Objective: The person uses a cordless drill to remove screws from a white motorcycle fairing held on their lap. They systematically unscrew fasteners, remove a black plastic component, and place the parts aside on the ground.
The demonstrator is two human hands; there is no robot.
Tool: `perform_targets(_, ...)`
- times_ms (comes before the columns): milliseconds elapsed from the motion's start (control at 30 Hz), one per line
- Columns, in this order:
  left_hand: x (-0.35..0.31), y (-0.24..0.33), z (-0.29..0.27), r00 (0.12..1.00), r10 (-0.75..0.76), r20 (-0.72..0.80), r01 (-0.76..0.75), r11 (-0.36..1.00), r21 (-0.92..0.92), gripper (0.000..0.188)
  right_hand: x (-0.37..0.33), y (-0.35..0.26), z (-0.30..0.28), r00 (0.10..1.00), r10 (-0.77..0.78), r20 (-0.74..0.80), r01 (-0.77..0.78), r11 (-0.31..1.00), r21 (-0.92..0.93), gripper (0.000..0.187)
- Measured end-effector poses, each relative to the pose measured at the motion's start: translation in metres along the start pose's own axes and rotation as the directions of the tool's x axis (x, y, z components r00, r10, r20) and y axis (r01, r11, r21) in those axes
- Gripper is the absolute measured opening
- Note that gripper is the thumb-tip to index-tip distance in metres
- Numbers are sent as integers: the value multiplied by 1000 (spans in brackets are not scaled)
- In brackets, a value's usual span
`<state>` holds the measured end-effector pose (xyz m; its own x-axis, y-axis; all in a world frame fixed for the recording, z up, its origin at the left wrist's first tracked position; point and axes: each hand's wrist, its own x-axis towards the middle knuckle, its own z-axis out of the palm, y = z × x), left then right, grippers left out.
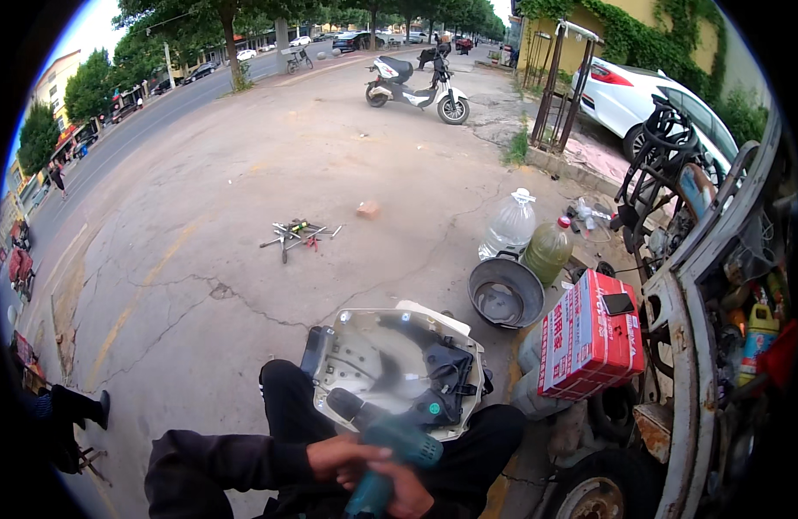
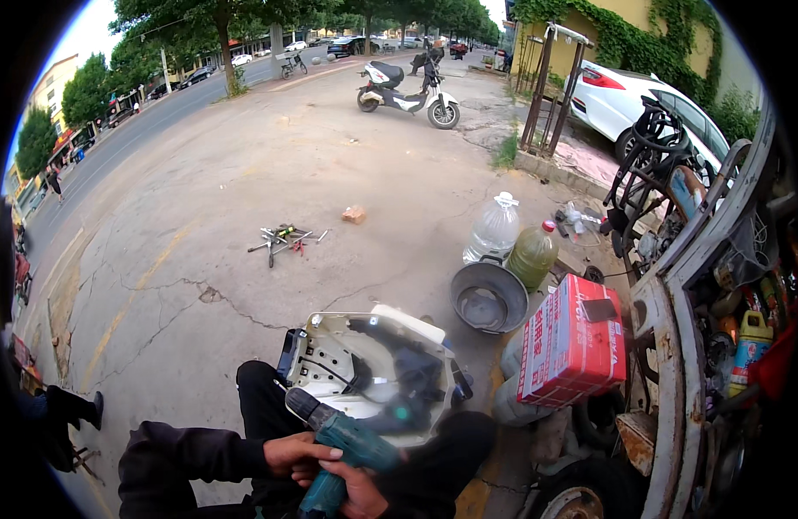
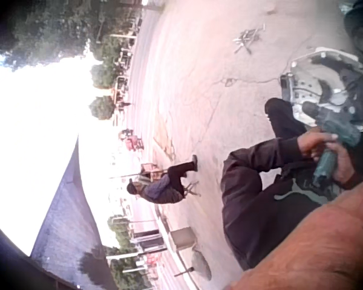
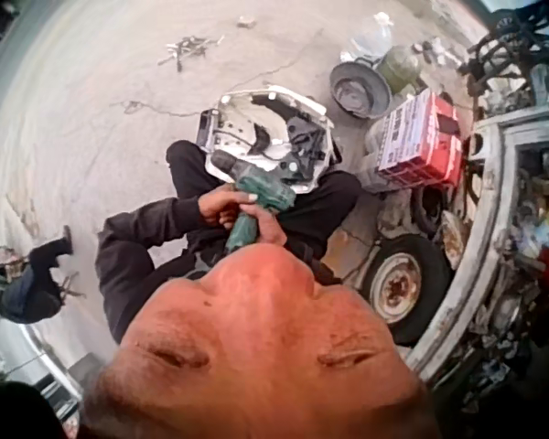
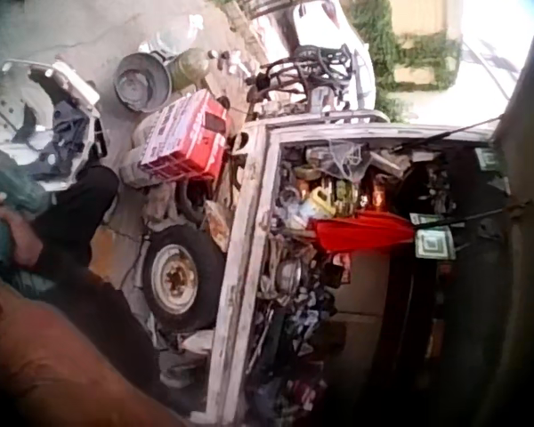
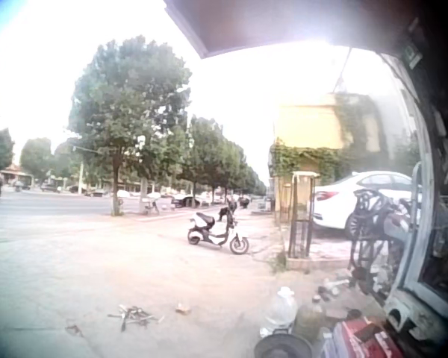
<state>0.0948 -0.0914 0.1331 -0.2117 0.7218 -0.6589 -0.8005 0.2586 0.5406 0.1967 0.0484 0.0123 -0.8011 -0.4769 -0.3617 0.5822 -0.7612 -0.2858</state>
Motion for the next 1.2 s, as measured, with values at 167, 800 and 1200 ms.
perform_targets(167,2,16,19,992,108,72,-103,992,-66,44,-42,-4,32,927,-366,78,366,930,21,45)
perform_targets(800,1,-20,-42,893,398,-210,-415,908,-47,81,-244,-399,-153,182,-853,-490,966,248,-73,40)
perform_targets(1200,-15,-76,-87,892,363,-268,-387,921,-40,73,-199,-547,-234,-619,-771,-150,177,48,-983,60)
